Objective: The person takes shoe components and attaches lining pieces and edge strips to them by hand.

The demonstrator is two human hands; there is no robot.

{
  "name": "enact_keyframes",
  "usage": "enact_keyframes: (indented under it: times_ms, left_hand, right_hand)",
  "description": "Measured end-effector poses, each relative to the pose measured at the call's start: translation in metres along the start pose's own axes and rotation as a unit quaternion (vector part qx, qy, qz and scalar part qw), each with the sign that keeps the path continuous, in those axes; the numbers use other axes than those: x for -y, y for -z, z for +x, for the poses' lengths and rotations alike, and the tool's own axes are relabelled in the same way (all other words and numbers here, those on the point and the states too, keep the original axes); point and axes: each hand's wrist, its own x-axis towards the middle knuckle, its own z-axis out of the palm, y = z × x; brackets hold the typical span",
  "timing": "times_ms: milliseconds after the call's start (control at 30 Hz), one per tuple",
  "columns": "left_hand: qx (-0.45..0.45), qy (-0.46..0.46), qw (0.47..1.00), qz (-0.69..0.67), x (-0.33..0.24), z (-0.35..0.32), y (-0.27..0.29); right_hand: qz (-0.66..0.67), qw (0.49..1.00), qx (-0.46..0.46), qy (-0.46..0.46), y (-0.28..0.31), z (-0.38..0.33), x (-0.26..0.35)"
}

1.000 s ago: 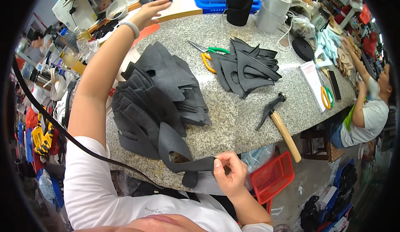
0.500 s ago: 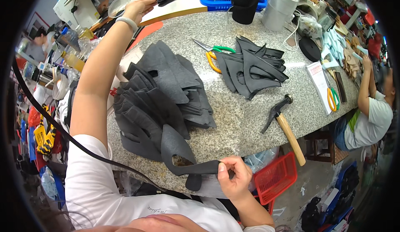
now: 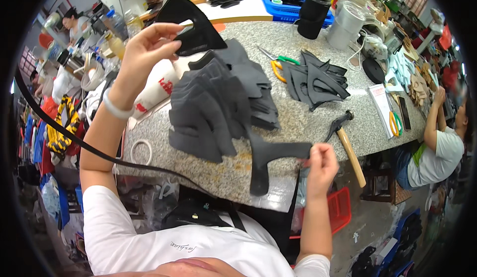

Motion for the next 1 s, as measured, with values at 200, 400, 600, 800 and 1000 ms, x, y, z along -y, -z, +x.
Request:
enact_keyframes:
  times_ms: [200,400,600,800,1000]
  left_hand:
    - [-0.023,0.048,0.997,-0.061,-0.032,-0.104,0.0]
    - [-0.024,0.052,0.996,-0.072,-0.017,-0.146,-0.007]
    - [-0.041,-0.037,0.998,0.042,-0.015,-0.17,-0.033]
    - [-0.011,-0.03,0.999,-0.01,-0.009,-0.182,-0.087]
    - [0.069,-0.011,0.98,-0.188,-0.003,-0.191,-0.135]
  right_hand:
    - [-0.007,1.0,-0.004,-0.003,0.02,0.063,-0.018]
    - [-0.076,0.997,0.001,-0.002,0.006,0.124,-0.044]
    - [-0.269,0.938,-0.042,0.213,-0.009,0.089,-0.022]
    - [-0.055,0.948,0.23,0.212,-0.049,-0.041,0.073]
    - [-0.05,0.954,0.234,0.182,-0.054,-0.073,0.067]
